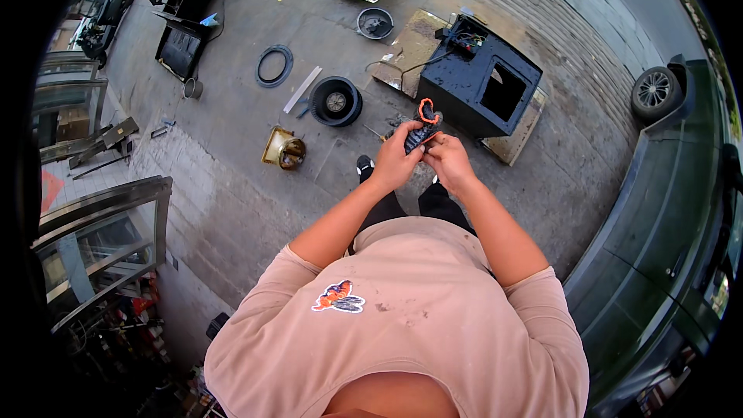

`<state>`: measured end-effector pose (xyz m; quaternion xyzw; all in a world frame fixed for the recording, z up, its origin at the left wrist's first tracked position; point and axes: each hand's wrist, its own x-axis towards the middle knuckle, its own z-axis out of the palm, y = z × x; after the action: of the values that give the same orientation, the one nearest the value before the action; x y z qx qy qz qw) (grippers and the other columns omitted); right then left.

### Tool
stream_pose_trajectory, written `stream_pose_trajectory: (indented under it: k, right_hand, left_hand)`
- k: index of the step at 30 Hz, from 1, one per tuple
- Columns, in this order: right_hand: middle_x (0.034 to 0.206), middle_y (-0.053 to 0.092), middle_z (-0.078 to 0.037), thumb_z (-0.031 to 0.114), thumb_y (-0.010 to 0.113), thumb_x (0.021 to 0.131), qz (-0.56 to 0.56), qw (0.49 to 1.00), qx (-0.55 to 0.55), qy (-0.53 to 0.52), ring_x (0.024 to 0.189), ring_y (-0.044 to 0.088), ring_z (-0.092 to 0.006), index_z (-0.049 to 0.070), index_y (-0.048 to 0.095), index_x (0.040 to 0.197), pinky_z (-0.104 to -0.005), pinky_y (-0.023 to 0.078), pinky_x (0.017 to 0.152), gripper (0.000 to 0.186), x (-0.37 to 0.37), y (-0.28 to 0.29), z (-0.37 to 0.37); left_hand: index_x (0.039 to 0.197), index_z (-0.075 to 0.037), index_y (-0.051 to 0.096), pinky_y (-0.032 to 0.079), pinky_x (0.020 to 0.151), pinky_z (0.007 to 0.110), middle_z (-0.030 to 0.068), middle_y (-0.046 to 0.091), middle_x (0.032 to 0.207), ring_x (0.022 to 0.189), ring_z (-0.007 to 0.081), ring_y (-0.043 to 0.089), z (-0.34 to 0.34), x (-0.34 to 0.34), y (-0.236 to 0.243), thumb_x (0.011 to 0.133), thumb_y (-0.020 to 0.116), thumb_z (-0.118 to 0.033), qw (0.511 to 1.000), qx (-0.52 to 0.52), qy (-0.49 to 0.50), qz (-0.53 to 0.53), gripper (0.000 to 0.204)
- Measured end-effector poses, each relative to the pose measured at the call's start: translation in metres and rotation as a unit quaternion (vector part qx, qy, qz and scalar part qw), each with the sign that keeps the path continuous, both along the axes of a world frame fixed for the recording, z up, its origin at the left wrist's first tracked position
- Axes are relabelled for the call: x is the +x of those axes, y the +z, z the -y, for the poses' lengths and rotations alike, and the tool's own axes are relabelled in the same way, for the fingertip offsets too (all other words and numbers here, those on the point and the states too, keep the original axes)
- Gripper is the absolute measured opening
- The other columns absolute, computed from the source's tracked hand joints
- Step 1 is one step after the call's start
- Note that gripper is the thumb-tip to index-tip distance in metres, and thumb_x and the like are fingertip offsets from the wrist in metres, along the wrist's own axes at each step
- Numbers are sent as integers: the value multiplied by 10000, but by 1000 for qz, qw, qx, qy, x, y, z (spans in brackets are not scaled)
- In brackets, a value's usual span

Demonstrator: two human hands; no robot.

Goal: The person walks through a cluttered workshop and retrieves a motor and a small electronic component. They return to an outdoor area where a disassembled appliance sits on the ground. The person puts on gloves and uses a screwdriver to scrape the surface of a metal panel. They then lift the appliance's main housing, inspect the interior, and place it back down.

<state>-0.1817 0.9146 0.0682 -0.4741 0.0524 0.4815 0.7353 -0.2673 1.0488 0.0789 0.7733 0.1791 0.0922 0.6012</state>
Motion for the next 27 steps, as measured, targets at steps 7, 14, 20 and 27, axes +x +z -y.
stream_pose_trajectory:
  k: [7, 14, 20, 27]
  right_hand:
    - [1181, 608, -172, -123, 407, 810, -47, 991, 29, -125, 1072, 617, -302, -80, 552, 1188, -445, 495, 977, 407, 11, -8, 9]
    - [1032, 669, -192, 34, 488, 937, 305, 936, -164, 65, 991, 649, -313, -33, 598, 1075, -420, 512, 882, 189, 5, -44, 15]
    - [1006, 679, -195, 39, 570, 809, 621, 593, -294, 420, 955, 661, -371, 27, 623, 1063, -465, 528, 763, 260, -12, -11, -2]
    - [1002, 689, -80, -76, 535, 848, 276, 917, -203, 202, 862, 666, -188, -9, 623, 1102, -322, 523, 682, 277, 13, -40, 4]
  left_hand:
    - [1138, -26, 625, 505, 889, 348, 142, 680, 1094, 1026, 287, 662, 4, 3, 11, 796, 637, -26, 998, -4, -53, 13, 342]
    - [1071, -26, 653, 514, 870, 370, 155, 679, 1066, 996, 326, 660, 3, 5, 16, 765, 602, -8, 989, -136, 1, 62, 311]
    - [1075, -16, 658, 486, 941, 379, 154, 675, 1068, 1034, 320, 639, 2, -13, 2, 739, 595, -3, 998, -31, -1, 46, 342]
    - [1052, -28, 659, 484, 893, 355, 137, 663, 1017, 997, 311, 635, -47, -20, 17, 791, 637, -22, 997, -14, 66, 41, 261]
